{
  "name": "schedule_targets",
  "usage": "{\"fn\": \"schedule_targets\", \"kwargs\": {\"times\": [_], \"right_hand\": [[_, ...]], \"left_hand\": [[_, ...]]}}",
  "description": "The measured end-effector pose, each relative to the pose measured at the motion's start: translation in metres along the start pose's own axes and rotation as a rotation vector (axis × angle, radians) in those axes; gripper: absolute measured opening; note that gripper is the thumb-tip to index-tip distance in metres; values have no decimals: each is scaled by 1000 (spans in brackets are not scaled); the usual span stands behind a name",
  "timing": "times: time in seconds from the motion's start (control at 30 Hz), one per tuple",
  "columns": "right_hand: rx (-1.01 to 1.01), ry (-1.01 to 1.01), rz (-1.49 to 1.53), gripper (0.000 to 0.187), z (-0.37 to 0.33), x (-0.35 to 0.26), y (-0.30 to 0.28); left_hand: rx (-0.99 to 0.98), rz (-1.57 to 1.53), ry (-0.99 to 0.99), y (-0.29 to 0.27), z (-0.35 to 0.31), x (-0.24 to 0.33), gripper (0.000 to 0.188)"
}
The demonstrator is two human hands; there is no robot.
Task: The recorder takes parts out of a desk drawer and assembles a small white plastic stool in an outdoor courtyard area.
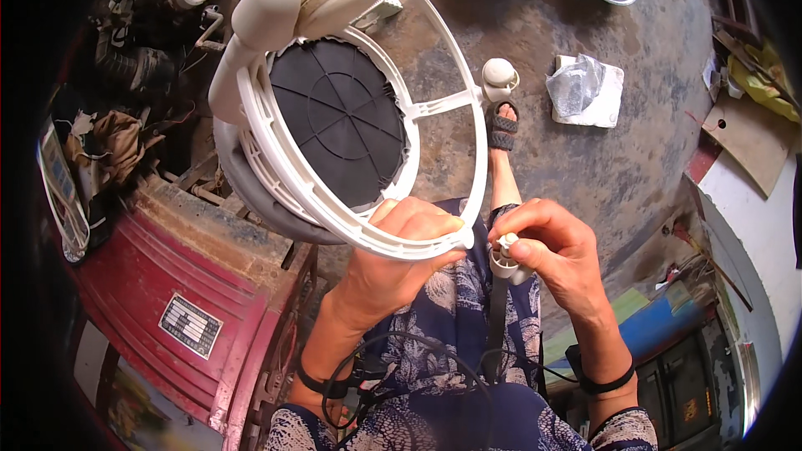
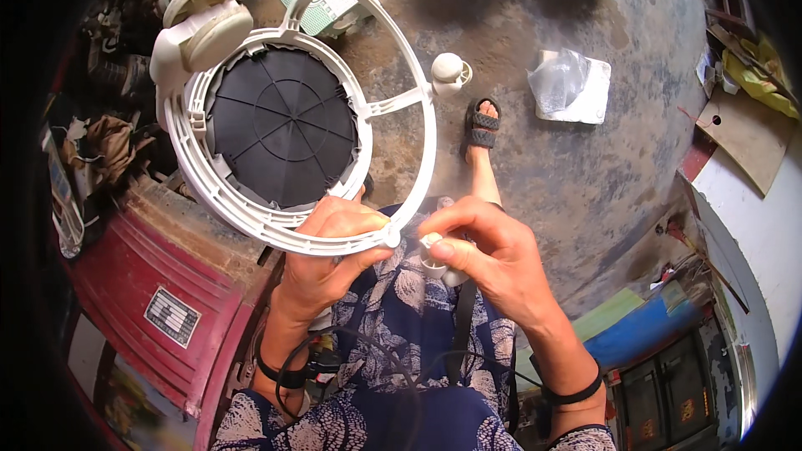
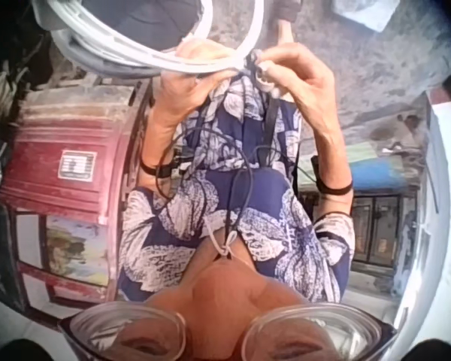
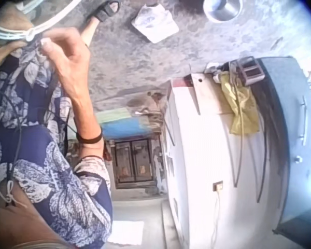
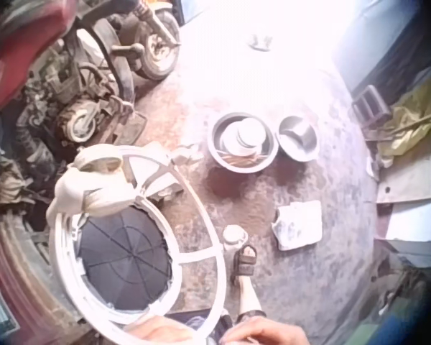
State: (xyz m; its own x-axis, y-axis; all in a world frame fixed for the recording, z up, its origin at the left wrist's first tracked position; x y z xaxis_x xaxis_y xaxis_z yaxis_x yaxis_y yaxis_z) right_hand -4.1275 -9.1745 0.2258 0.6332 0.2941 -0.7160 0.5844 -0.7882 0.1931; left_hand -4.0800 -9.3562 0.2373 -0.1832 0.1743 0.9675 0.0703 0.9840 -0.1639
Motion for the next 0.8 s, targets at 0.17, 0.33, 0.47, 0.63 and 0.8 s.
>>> {"fn": "schedule_targets", "kwargs": {"times": [0.17,0.33,0.47,0.63,0.8], "right_hand": [[27,85,216,11,5,3,7],[-43,-6,-211,16,8,-7,9],[-59,-24,-414,18,8,-17,9],[-223,30,-441,18,3,-15,5],[-356,268,-307,17,-18,15,4]], "left_hand": [[-47,81,75,2,-6,1,25],[-86,-29,-33,5,-5,4,20],[-118,-175,-178,10,-9,1,19],[-257,-275,-308,17,-20,-4,21],[-436,-489,-532,40,-39,-17,27]]}}
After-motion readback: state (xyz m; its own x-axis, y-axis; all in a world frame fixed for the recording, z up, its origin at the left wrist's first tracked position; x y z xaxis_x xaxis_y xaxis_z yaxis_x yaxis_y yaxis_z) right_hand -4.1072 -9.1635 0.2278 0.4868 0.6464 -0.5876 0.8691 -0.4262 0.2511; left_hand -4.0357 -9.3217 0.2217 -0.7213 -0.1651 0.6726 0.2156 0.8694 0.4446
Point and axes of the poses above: each hand's wrist, its own z-axis towards the middle knuckle, its own y-axis out of the palm, x = y × z, the point moved 4 cm from there along z, towards the middle knuckle, and after that the axes turned 11 degrees about -z, right-handed, at the moved point
